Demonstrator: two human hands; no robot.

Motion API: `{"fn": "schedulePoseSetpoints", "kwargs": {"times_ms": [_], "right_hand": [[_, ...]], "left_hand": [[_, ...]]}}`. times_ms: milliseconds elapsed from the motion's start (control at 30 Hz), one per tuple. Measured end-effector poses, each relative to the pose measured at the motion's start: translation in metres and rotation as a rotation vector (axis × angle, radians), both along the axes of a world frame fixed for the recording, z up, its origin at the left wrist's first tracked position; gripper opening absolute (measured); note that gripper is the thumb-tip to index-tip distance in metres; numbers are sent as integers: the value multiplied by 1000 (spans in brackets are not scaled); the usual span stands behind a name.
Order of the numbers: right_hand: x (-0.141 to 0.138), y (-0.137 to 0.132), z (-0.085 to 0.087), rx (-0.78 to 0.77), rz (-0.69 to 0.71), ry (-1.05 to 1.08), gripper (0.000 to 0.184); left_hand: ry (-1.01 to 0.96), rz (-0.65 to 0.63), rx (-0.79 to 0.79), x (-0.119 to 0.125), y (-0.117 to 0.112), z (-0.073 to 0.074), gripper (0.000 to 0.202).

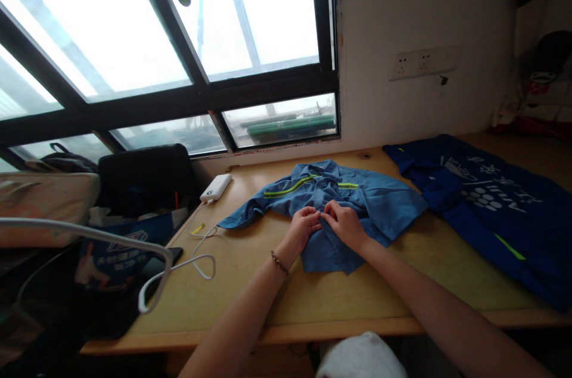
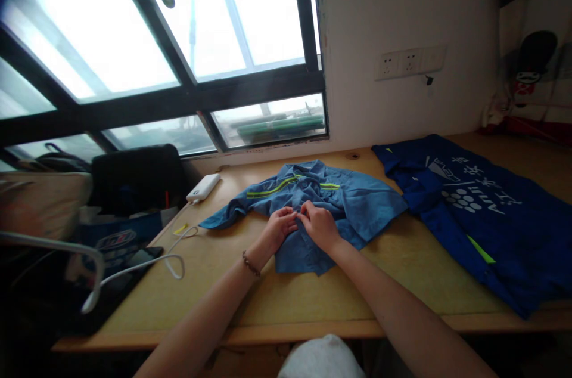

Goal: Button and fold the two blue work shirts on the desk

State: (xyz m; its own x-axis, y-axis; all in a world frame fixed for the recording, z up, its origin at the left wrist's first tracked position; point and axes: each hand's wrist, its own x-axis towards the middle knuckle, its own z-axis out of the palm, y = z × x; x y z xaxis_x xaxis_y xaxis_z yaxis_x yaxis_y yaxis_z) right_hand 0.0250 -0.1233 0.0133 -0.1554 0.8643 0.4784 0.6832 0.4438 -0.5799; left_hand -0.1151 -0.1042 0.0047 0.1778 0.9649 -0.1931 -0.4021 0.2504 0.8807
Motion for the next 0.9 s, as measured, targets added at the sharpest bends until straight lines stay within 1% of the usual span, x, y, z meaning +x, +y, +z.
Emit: {"fn": "schedulePoseSetpoints", "kwargs": {"times_ms": [100, 200, 300, 400, 500, 667, 733, 800, 900], "right_hand": [[0, 1, 0, -5, 0, -3, 10], [0, 2, 0, -4, 0, -15, 10], [0, 1, 0, -6, 7, -25, 9], [0, 1, 0, -19, 9, -42, 8], [-1, -1, -1, -20, 10, -63, 7], [-1, 0, -4, -41, -11, -32, 10], [-1, 4, -6, -85, -23, 42, 12], [1, 11, -8, -178, -9, 165, 16], [3, 21, -9, -428, 47, 421, 20]], "left_hand": [[-9, 11, -7, 1, 0, 0, 28], [-20, -11, -5, 1, 0, -1, 30], [-4, -27, 31, 1, -1, -2, 32], [62, -9, 82, 2, 0, -5, 35], [167, 18, 200, 3, 0, -7, 33], [419, 60, 538, 5, -3, -4, 15], [496, 56, 634, 6, -5, -2, 9], [540, 40, 679, 6, -8, -1, 8], [547, 24, 687, 7, -9, 1, 10]]}}
